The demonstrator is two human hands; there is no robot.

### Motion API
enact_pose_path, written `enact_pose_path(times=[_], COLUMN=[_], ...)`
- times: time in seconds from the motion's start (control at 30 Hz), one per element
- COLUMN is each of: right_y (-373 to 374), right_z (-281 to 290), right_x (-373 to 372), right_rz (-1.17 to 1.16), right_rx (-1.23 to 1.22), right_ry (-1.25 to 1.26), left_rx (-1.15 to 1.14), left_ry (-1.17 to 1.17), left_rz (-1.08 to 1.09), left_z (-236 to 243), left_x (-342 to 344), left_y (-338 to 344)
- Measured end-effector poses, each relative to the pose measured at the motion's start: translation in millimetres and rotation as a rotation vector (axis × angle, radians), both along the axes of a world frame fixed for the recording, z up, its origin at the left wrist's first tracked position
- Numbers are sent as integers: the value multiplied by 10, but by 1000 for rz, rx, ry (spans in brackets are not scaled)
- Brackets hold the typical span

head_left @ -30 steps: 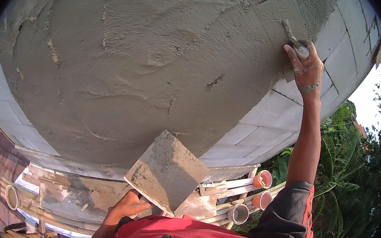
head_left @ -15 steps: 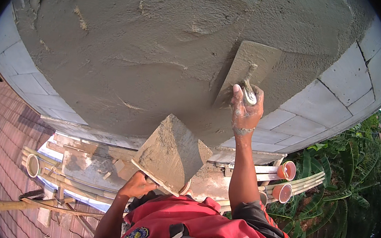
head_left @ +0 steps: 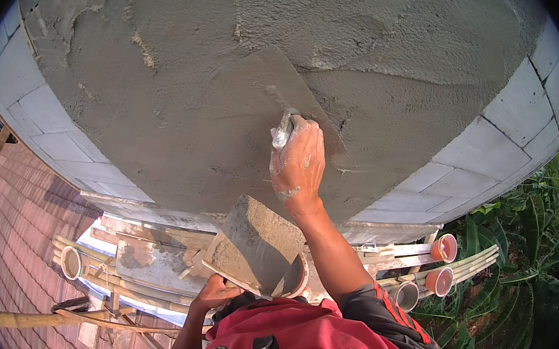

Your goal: The person scoops wet cement from a basin with a trowel and applies it to a vertical wall, smoothing the surface with a hand trowel. The person repeatedly transfers cement from the basin to the wall and levels the applied layer.

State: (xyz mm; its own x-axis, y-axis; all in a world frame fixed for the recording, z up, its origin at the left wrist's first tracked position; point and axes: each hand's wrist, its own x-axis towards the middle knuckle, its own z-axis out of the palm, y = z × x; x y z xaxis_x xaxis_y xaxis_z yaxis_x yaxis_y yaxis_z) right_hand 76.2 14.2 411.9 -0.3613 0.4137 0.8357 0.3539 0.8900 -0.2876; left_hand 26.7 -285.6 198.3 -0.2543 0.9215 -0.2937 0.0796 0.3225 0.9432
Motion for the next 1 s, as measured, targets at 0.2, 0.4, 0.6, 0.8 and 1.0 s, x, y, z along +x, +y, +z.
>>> enact_pose_path(times=[0.2,0.4,0.6,0.8,1.0], right_y=[517,1311,1283,796,74], right_z=[828,782,-352,-2109,-4143], right_x=[803,1846,2793,3381,3501], right_rz=[-19,-188,-195,-516,-721], right_rx=[-259,-241,-692,-1075,-1410], right_ry=[311,631,1016,1130,1245], left_rx=[-147,-36,-488,-609,-1159], left_ry=[18,111,25,-29,-219], left_rz=[-75,-109,-110,-212,-391], left_z=[98,-78,45,-821,-2525], left_x=[-59,-40,15,-156,66], left_y=[152,313,503,414,1217])
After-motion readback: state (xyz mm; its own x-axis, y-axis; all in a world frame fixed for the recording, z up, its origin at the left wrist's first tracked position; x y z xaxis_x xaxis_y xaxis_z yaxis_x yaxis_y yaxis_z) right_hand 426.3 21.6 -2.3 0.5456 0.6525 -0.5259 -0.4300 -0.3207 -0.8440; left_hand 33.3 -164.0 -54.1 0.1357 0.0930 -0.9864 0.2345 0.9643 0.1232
